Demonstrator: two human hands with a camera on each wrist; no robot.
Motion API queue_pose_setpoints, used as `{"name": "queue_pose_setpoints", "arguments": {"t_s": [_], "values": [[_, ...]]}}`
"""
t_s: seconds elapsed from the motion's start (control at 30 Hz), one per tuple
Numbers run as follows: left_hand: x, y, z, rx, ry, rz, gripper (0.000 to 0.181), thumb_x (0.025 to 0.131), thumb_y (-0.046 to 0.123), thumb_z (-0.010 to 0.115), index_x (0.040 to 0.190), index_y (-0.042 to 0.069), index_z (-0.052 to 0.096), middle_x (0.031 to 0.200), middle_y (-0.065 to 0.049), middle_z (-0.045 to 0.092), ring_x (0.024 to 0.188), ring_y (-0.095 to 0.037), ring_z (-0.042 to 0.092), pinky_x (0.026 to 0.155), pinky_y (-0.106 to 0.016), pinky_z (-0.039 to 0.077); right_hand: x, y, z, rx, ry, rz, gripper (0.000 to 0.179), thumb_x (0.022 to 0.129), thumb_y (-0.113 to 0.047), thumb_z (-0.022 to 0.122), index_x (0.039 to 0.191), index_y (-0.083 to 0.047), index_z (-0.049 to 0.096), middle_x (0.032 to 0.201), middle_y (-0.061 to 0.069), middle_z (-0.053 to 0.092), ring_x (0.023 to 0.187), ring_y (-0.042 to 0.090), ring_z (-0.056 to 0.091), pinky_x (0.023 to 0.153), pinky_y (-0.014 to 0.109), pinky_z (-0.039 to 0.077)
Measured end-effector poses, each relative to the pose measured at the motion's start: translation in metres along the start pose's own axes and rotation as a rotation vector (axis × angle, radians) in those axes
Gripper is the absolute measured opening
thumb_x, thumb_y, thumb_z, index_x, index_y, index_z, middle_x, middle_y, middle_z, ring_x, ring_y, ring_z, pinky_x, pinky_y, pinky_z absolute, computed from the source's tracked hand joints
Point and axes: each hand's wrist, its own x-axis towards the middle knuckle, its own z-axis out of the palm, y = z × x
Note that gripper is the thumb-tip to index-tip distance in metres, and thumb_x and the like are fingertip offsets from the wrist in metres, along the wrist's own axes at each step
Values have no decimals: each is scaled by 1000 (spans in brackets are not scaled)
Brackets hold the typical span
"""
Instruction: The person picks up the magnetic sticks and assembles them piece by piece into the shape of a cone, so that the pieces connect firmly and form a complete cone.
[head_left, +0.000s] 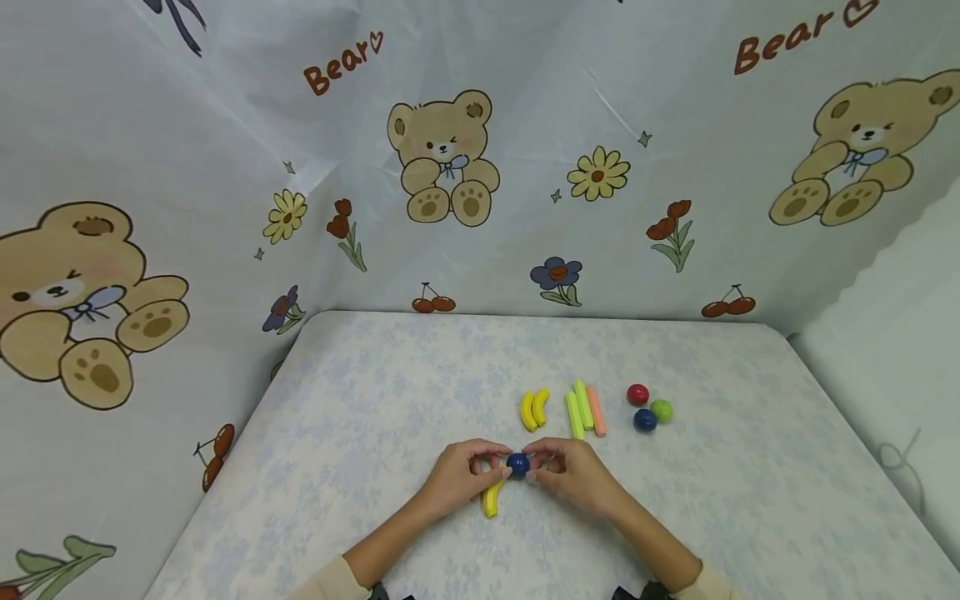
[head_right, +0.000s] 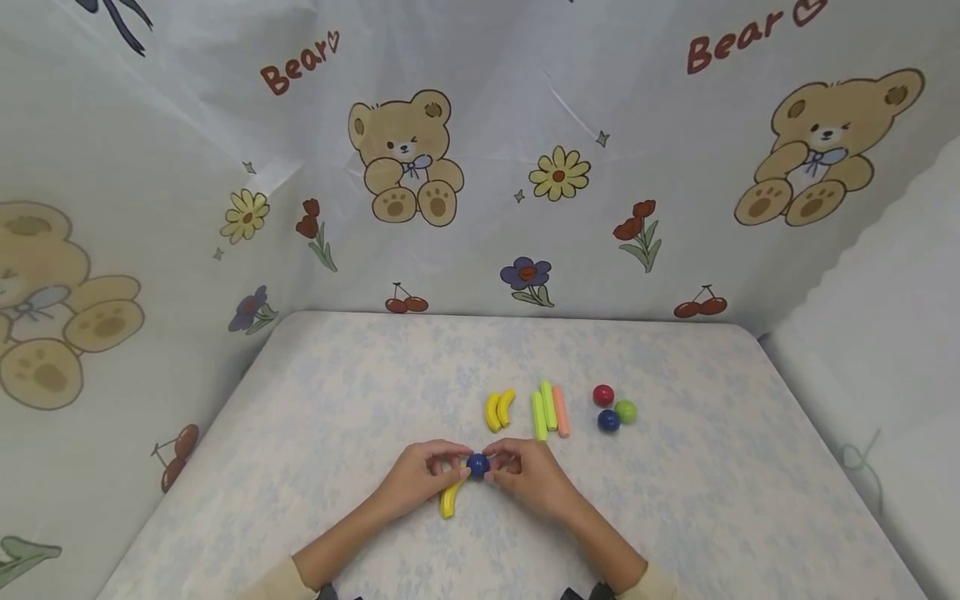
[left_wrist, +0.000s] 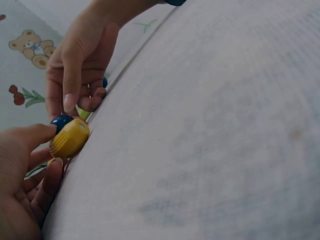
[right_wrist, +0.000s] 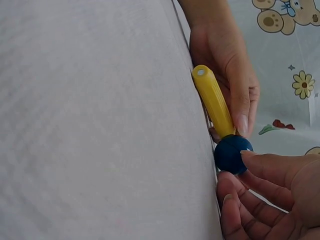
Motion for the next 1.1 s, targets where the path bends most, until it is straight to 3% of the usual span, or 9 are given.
{"name": "queue_pose_setpoints", "arguments": {"t_s": [0.2,0.33,0.43,0.63,0.87,1.0,1.03,1.1], "values": [[0,0,0,51,19,56,39,93,29,78,129,14,71,99,1,64,52,-5,50,45,-26,51,-2,1,-1,-9,-49,-55,32,95,-8,71,127,-6,71,92,1,70,71,11,63,60,24,53],[-2,1,0,57,19,44,36,91,32,79,124,19,75,101,4,65,53,-5,51,46,-25,51,-3,1,-2,-8,-91,-87,35,97,-6,68,131,-6,69,91,0,70,77,11,64,66,25,54],[-3,1,0,56,14,37,32,90,34,80,120,23,76,100,7,65,54,-4,51,47,-24,50,-4,-1,-3,-10,-96,-68,33,97,-8,69,130,-8,69,93,0,71,78,12,65,69,24,55],[-3,2,-2,46,28,70,27,91,31,79,115,21,77,98,4,65,52,-6,51,44,-25,49,-4,-7,-9,61,-59,4,29,100,-17,68,125,-3,70,91,8,73,71,21,67,59,29,56],[-1,0,-2,70,20,88,26,91,31,79,115,20,77,96,4,66,53,-4,51,45,-23,49,-2,-16,-26,-17,59,-27,28,98,-19,70,118,0,72,86,12,73,68,25,67,58,29,56],[0,0,-2,75,31,83,26,90,32,80,114,21,77,95,6,66,54,-4,51,46,-22,48,8,-22,-39,-94,151,-39,26,95,-18,74,114,0,73,85,13,73,64,21,67,57,32,57],[0,0,-1,73,31,81,26,90,32,80,114,21,77,95,6,66,55,-4,51,46,-22,48,12,-23,-41,-122,172,-40,26,94,-17,75,114,0,73,85,12,73,63,20,67,65,35,59],[0,0,-1,75,25,74,26,90,33,80,114,22,77,96,7,66,55,-4,51,46,-22,47,19,-23,-45,-177,212,-33,25,93,-16,76,112,1,74,85,9,73,61,17,65,64,38,59]]}}
